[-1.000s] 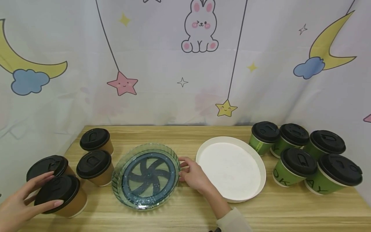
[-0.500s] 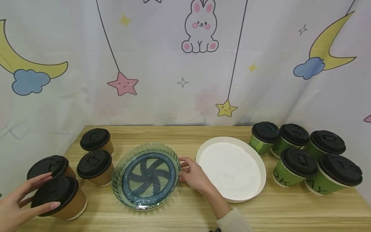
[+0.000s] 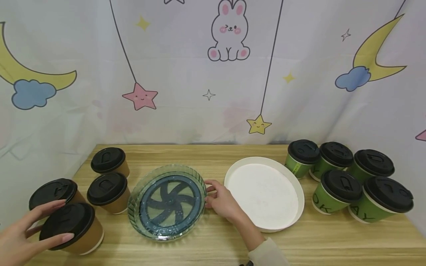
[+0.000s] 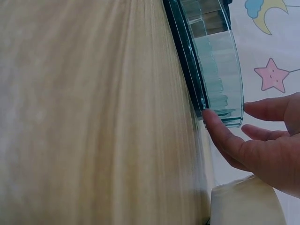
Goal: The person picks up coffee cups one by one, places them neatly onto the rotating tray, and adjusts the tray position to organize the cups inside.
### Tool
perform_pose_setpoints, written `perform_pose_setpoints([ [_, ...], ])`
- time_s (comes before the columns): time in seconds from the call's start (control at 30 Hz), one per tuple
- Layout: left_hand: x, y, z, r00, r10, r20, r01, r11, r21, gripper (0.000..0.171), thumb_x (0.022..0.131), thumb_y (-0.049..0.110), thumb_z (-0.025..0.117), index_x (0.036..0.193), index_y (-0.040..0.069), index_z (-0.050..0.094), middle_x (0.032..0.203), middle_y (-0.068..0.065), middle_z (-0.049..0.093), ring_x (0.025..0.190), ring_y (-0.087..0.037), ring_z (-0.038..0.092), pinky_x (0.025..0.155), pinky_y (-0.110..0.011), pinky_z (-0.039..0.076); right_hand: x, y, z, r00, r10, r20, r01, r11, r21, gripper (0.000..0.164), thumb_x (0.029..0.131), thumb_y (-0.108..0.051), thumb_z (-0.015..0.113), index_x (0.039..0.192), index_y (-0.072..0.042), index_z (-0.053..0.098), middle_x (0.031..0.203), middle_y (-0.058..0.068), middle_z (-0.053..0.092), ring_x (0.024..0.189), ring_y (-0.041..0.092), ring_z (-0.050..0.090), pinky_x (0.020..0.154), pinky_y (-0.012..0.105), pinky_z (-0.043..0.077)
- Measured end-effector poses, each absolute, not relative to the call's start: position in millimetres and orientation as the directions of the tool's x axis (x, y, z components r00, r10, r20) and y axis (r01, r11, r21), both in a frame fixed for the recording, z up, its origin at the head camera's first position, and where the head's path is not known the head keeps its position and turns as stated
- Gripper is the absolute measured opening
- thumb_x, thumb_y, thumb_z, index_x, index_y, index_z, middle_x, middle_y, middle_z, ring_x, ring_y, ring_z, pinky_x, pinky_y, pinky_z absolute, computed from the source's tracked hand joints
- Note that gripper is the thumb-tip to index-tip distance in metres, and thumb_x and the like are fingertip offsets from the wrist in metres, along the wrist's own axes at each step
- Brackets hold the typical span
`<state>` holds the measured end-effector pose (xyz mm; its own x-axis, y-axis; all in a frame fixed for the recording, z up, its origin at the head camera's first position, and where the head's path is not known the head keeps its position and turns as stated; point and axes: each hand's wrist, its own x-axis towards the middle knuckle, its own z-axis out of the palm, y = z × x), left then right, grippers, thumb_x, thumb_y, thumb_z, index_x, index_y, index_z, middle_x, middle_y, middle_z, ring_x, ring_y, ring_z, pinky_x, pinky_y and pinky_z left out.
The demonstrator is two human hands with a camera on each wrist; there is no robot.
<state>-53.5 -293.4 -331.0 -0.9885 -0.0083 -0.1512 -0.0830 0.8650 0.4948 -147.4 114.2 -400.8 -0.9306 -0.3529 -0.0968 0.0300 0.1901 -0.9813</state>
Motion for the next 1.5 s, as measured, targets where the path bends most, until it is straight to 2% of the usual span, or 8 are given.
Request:
perform_pose_setpoints([
  [0.63, -50.7, -275.5, -327.1, -0.998, 0.016, -0.067, -0.02, 0.863, 0.506, 0.088, 0.076, 0.049, 0.068, 0.137, 0.0, 0.03, 0.134, -0.03, 0.034, 0.108, -0.05, 0.043, 0.076, -0.056, 0.045, -149.3, 113.7, -401.9, -0.934, -0.341, -0.105, 0.031, 0.217, -0.976, 0.049, 0.087, 0.009, 0.047, 0.134, 0.004, 0.036, 0.117, 0.025, 0.046, 0.099, 0.031, 0.056, 0.074, 0.036, 0.052],
  [0.9, -52.2, -262.8, -318.6, -0.999, 0.007, -0.039, -0.013, 0.871, 0.49, 0.091, 0.073, 0.052, 0.069, 0.138, 0.001, 0.031, 0.133, -0.027, 0.037, 0.105, -0.048, 0.049, 0.074, -0.062, 0.04, -149.0, 112.9, -400.4, -0.933, -0.346, -0.098, 0.023, 0.213, -0.977, 0.049, 0.086, 0.01, 0.047, 0.134, 0.006, 0.036, 0.116, 0.026, 0.047, 0.098, 0.032, 0.056, 0.073, 0.036, 0.053],
  [1.27, -59.2, -236.0, -305.8, -0.999, 0.034, 0.041, 0.05, 0.85, 0.524, 0.091, 0.069, 0.056, 0.07, 0.133, 0.001, 0.036, 0.128, -0.024, 0.043, 0.107, -0.044, 0.05, 0.081, -0.053, 0.045, -148.6, 113.9, -400.9, -0.934, -0.344, -0.1, 0.024, 0.219, -0.976, 0.049, 0.087, 0.01, 0.046, 0.134, 0.005, 0.036, 0.116, 0.025, 0.047, 0.099, 0.033, 0.056, 0.074, 0.036, 0.052],
  [1.5, -67.4, -224.3, -302.1, -0.996, 0.059, 0.073, 0.09, 0.818, 0.569, 0.085, 0.071, 0.048, 0.073, 0.135, 0.005, 0.037, 0.127, -0.023, 0.046, 0.106, -0.042, 0.049, 0.081, -0.055, 0.044, -148.3, 113.6, -400.7, -0.935, -0.341, -0.102, 0.027, 0.219, -0.975, 0.049, 0.086, 0.01, 0.046, 0.134, 0.005, 0.036, 0.116, 0.025, 0.047, 0.098, 0.032, 0.056, 0.073, 0.036, 0.052],
])
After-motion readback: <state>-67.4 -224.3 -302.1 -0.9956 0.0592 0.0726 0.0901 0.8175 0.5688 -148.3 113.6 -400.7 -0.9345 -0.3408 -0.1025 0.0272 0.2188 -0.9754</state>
